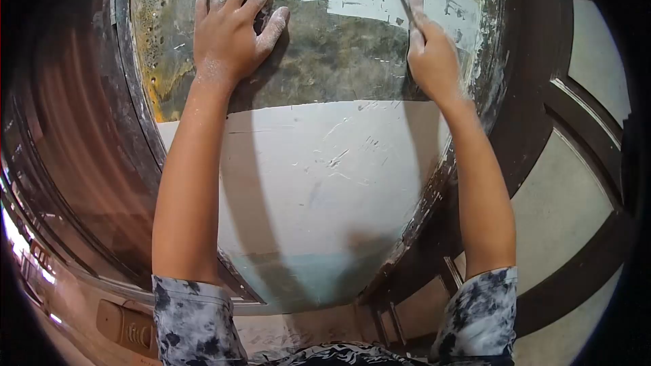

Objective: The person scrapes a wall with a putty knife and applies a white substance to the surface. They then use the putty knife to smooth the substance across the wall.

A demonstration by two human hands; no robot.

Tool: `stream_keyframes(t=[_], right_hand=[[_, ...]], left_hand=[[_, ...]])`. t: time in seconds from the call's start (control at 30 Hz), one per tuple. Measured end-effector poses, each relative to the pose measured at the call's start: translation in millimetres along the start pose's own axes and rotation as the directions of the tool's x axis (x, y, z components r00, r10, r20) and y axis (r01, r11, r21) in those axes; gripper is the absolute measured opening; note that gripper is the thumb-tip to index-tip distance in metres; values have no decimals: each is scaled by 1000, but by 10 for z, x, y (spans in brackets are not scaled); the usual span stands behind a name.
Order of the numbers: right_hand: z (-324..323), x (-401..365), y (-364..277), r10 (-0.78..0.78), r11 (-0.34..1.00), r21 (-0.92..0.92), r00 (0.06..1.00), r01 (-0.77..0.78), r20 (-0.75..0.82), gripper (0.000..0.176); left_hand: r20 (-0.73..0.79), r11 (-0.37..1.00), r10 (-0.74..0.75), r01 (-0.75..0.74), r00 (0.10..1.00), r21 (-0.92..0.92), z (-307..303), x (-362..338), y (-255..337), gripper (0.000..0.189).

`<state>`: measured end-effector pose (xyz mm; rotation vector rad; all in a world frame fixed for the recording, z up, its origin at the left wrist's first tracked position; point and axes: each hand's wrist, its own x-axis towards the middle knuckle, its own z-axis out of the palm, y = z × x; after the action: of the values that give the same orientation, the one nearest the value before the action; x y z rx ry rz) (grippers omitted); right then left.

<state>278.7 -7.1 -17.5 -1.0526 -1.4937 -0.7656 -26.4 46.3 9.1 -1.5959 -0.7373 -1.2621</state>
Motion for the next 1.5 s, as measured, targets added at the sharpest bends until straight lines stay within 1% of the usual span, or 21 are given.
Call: stream_keyframes(t=[0.07,0.13,0.17,0.2,0.27,0.37,0.43,0.47,0.5,0.57,0.6,0.7,0.73,0.83,0.9,0.97,1.1,1.23,1.27,1.43,1.5], right_hand=[[48,-200,-29,-1,1000,-26,1000,1,19,39],[30,-228,-74,-5,999,-51,1000,5,3,39],[18,-227,-92,-7,998,-65,1000,7,-9,39],[-61,-120,-212,17,1000,-18,1000,-17,22,38],[-29,43,-118,32,999,-42,999,-30,38,34],[-89,-61,-193,73,996,-62,992,-67,101,33],[-70,-232,-167,124,985,-133,982,-105,140,32],[-34,-243,-93,50,996,-75,994,-43,100,29],[-30,-172,-102,50,996,-75,994,-42,99,29],[-55,2,-178,37,995,90,997,-43,66,30],[-94,49,-214,107,994,-31,986,-104,126,32],[-9,-172,-247,46,999,-19,996,-44,81,34],[-56,-281,-337,137,990,9,977,-140,162,33],[-102,-203,-370,168,984,-89,961,-152,220,36],[-58,-9,-309,143,989,-66,970,-132,195,36],[-6,102,-290,21,1000,1,992,-22,126,29],[92,-297,-363,-10,1000,20,990,7,141,30],[38,9,-409,38,999,13,988,-41,150,32],[76,69,-361,-11,1000,23,995,9,97,32],[128,-241,-424,27,999,41,987,-34,159,31],[119,-218,-429,20,1000,-5,992,-20,121,29]], left_hand=[[2,999,-4,4,1000,-37,39,-43,-29,60],[-147,992,85,-69,986,109,137,-87,-64,57],[-154,992,88,-72,984,102,180,-95,-95,57],[-147,996,71,-62,987,65,195,-95,-103,57],[-140,999,52,-50,989,13,224,-94,-85,57],[-147,999,36,-31,988,36,157,-89,-37,54],[-19,1000,-30,30,999,9,22,-48,35,60],[-20,1000,-30,30,999,5,23,-60,39,60],[-25,999,-34,34,999,-4,26,-68,39,60],[-27,999,-32,32,999,-10,27,-66,31,60],[-20,999,-33,32,999,-18,26,-69,23,60],[-10,999,-38,38,999,-21,47,-93,18,61],[-13,999,-42,42,999,-14,52,-112,15,61],[-32,999,-46,45,998,-17,47,-111,26,60],[-24,999,-44,43,999,-27,30,-111,22,60],[-17,998,-49,49,999,-40,36,-114,35,60],[-28,998,-56,55,998,-18,49,-126,36,60],[-32,998,-56,57,998,21,56,-123,39,60],[-28,998,-54,54,998,25,60,-125,38,60],[-61,999,-46,45,997,-13,70,-187,41,59],[-72,999,-42,42,997,10,58,-188,48,58]])
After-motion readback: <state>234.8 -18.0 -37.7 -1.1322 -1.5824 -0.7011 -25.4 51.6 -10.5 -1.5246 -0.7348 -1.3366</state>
